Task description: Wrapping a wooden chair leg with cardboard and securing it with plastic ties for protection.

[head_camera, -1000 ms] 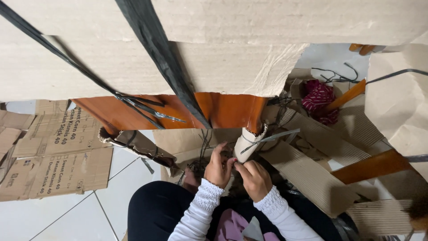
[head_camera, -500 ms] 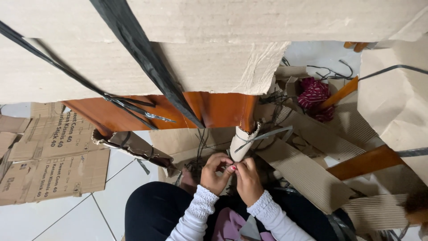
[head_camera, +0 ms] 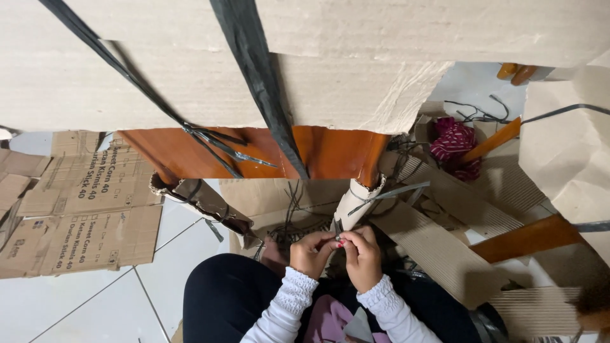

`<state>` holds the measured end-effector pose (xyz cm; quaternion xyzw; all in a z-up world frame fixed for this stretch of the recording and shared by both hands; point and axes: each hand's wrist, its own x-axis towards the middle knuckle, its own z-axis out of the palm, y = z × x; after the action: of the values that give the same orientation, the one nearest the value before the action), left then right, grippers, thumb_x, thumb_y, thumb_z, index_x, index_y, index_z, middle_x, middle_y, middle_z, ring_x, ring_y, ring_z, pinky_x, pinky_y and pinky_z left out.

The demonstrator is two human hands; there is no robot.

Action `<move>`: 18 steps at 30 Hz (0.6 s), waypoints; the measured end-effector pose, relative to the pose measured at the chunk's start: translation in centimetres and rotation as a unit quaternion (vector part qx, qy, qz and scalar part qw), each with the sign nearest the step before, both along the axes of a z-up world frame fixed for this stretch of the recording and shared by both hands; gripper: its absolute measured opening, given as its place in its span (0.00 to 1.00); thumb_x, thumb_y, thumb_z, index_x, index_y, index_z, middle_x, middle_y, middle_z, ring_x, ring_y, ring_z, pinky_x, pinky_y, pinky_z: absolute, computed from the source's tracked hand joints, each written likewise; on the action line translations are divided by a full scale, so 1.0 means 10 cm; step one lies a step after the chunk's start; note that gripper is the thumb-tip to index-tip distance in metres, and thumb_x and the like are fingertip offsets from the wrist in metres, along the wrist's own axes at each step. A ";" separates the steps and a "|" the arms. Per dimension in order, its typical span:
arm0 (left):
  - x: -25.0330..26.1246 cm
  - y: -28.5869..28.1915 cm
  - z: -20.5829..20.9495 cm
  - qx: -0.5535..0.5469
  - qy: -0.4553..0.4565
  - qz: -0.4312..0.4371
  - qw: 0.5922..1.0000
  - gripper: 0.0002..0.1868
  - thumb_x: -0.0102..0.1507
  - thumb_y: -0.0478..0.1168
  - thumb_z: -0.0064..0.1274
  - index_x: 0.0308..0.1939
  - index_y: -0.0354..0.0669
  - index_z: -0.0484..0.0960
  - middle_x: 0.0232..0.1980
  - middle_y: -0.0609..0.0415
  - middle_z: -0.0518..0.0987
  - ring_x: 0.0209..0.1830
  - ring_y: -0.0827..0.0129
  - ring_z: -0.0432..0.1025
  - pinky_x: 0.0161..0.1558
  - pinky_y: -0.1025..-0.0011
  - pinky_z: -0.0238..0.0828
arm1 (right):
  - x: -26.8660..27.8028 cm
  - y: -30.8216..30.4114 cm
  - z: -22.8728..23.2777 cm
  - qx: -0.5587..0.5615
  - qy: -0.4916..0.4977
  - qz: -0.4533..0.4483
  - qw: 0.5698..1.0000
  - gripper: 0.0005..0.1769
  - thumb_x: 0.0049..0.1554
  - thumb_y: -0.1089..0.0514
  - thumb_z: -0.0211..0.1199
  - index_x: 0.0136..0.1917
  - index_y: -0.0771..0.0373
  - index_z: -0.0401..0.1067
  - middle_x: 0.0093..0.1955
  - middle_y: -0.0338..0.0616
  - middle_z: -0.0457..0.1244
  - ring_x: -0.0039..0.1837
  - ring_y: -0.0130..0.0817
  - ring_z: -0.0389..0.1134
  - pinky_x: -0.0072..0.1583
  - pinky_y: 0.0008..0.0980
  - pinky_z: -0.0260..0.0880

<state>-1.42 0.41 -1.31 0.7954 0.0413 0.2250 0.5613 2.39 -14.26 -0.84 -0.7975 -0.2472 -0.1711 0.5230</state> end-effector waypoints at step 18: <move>0.07 0.16 -0.12 0.053 -0.019 -0.075 0.996 0.16 0.70 0.46 0.39 0.35 0.42 0.77 0.34 0.52 0.78 0.35 0.61 0.75 0.39 0.65 0.70 | -0.10 -0.02 0.19 -0.084 -0.067 -0.008 0.994 0.05 0.59 0.65 0.63 0.50 0.64 0.76 0.42 0.45 0.63 0.43 0.39 0.67 0.45 0.36 0.71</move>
<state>-0.67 2.05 -2.49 0.8205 -0.0414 0.1995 0.5341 1.42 -14.45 1.04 -0.8273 -0.2887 -0.2073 0.4350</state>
